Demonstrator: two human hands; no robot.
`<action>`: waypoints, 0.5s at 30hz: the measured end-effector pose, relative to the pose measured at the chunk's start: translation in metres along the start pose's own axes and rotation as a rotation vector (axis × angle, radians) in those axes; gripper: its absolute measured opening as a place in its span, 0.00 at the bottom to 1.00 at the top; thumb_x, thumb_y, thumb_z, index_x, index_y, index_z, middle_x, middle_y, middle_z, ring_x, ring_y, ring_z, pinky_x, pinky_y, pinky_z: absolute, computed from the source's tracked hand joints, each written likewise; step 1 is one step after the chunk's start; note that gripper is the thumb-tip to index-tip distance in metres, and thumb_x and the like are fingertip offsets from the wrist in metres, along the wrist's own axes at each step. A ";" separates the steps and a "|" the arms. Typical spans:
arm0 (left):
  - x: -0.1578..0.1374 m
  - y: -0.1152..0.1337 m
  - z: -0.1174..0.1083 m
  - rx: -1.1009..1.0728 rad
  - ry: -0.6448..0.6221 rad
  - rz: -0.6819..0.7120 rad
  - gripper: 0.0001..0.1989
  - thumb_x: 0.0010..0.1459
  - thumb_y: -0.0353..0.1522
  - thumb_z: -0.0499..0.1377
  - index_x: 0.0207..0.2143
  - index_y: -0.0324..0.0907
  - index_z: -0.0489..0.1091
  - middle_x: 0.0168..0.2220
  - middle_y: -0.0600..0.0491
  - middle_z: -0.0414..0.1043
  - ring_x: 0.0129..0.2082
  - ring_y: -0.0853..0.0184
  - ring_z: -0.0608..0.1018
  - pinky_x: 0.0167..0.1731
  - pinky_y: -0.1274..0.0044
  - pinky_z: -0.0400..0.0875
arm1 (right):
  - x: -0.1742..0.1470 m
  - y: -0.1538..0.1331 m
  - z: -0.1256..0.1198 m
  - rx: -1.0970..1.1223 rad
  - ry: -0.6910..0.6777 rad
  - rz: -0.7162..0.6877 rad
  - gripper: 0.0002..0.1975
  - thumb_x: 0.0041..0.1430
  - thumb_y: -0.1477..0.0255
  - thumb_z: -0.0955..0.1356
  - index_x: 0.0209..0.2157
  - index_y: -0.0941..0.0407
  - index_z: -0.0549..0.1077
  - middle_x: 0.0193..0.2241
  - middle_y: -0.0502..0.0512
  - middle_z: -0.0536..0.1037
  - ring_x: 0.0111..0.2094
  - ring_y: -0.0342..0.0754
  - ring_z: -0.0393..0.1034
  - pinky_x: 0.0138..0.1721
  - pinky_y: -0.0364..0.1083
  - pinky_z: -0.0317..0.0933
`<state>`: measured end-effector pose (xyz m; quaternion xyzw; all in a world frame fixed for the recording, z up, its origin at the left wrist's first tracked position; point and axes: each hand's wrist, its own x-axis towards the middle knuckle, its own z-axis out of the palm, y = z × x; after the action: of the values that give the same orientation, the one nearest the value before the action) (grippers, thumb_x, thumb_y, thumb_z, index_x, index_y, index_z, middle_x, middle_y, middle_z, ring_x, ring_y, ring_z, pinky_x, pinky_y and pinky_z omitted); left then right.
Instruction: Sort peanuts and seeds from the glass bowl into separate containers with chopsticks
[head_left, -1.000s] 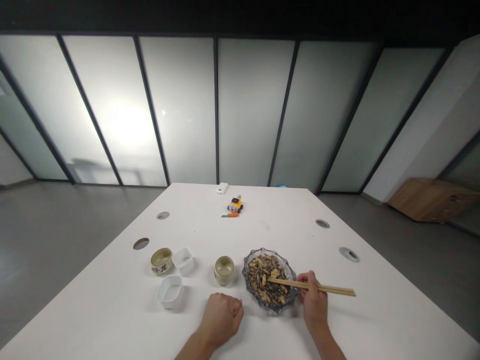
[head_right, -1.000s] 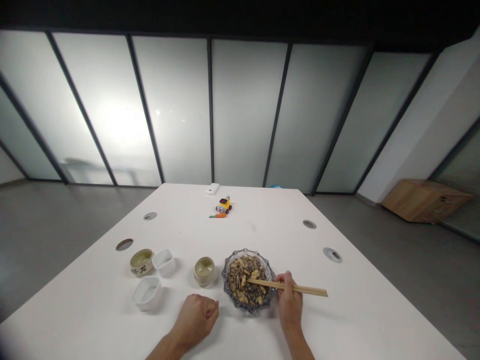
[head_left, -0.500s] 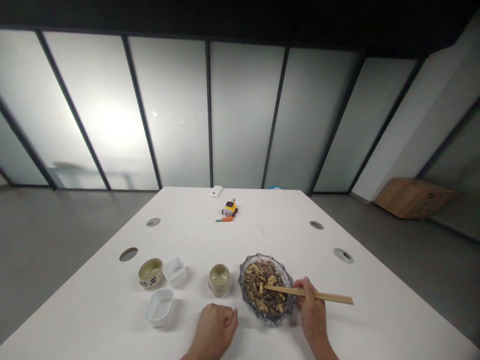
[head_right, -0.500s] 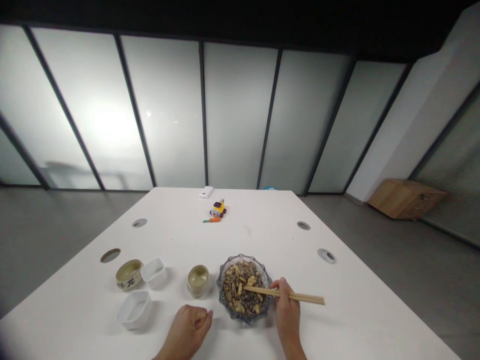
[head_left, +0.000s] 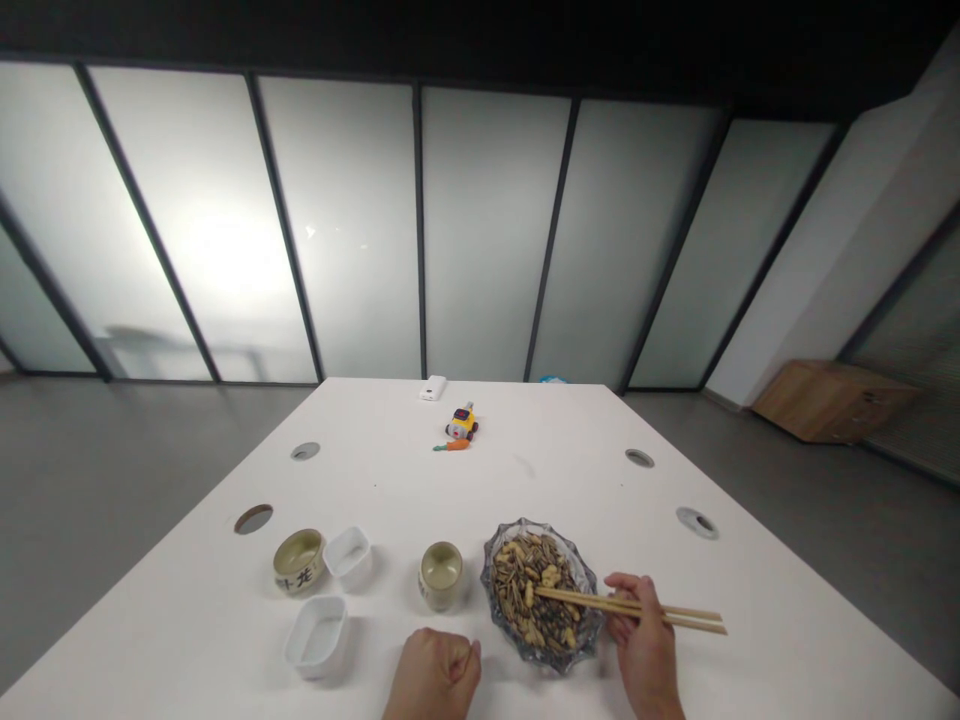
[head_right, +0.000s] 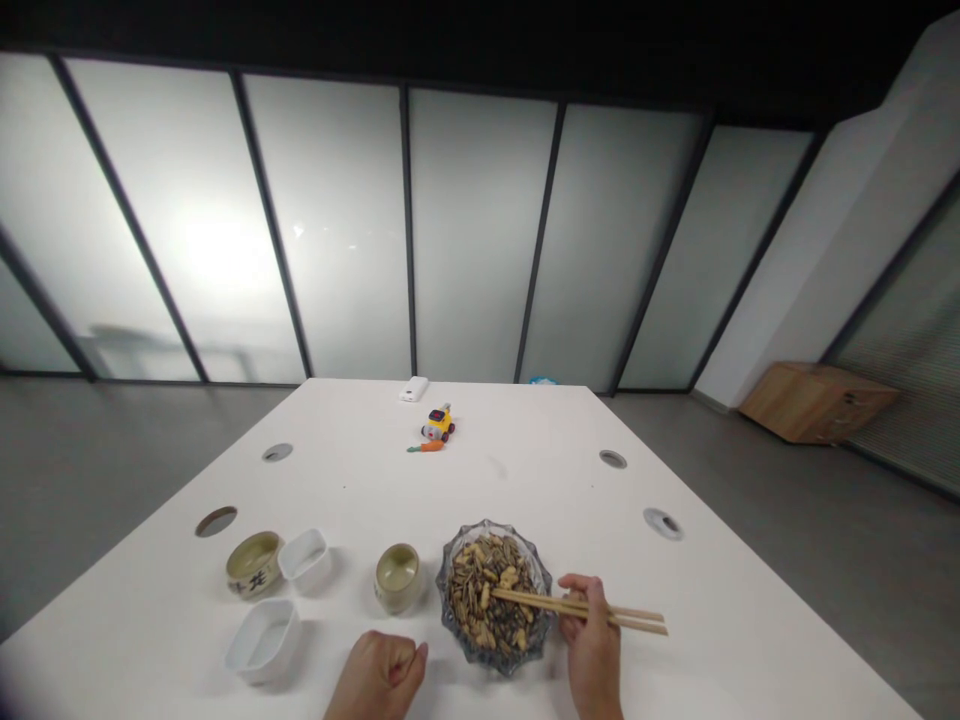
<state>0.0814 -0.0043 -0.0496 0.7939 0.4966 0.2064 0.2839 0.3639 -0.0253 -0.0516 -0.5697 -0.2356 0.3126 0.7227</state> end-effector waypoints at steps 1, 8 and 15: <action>0.000 -0.001 0.001 0.004 -0.004 0.005 0.26 0.64 0.38 0.53 0.17 0.45 0.43 0.16 0.62 0.40 0.18 0.71 0.48 0.24 0.74 0.44 | 0.001 0.001 0.000 0.015 0.009 0.018 0.30 0.57 0.40 0.68 0.29 0.55 0.75 0.16 0.41 0.55 0.16 0.40 0.51 0.17 0.41 0.48; 0.002 -0.004 0.002 0.015 -0.044 0.007 0.25 0.62 0.36 0.55 0.18 0.45 0.44 0.16 0.62 0.42 0.17 0.72 0.49 0.23 0.75 0.45 | 0.000 -0.003 0.002 0.092 0.060 0.114 0.29 0.54 0.41 0.70 0.29 0.56 0.74 0.15 0.39 0.54 0.14 0.38 0.49 0.15 0.40 0.46; 0.002 -0.001 0.000 0.089 -0.104 -0.030 0.21 0.61 0.34 0.56 0.19 0.45 0.49 0.16 0.62 0.44 0.17 0.73 0.53 0.23 0.77 0.47 | 0.001 -0.016 0.001 0.150 0.099 0.111 0.26 0.51 0.46 0.74 0.31 0.56 0.73 0.15 0.39 0.57 0.15 0.37 0.50 0.16 0.39 0.47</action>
<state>0.0815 -0.0022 -0.0502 0.8079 0.5017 0.1383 0.2766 0.3670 -0.0270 -0.0355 -0.5410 -0.1436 0.3405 0.7555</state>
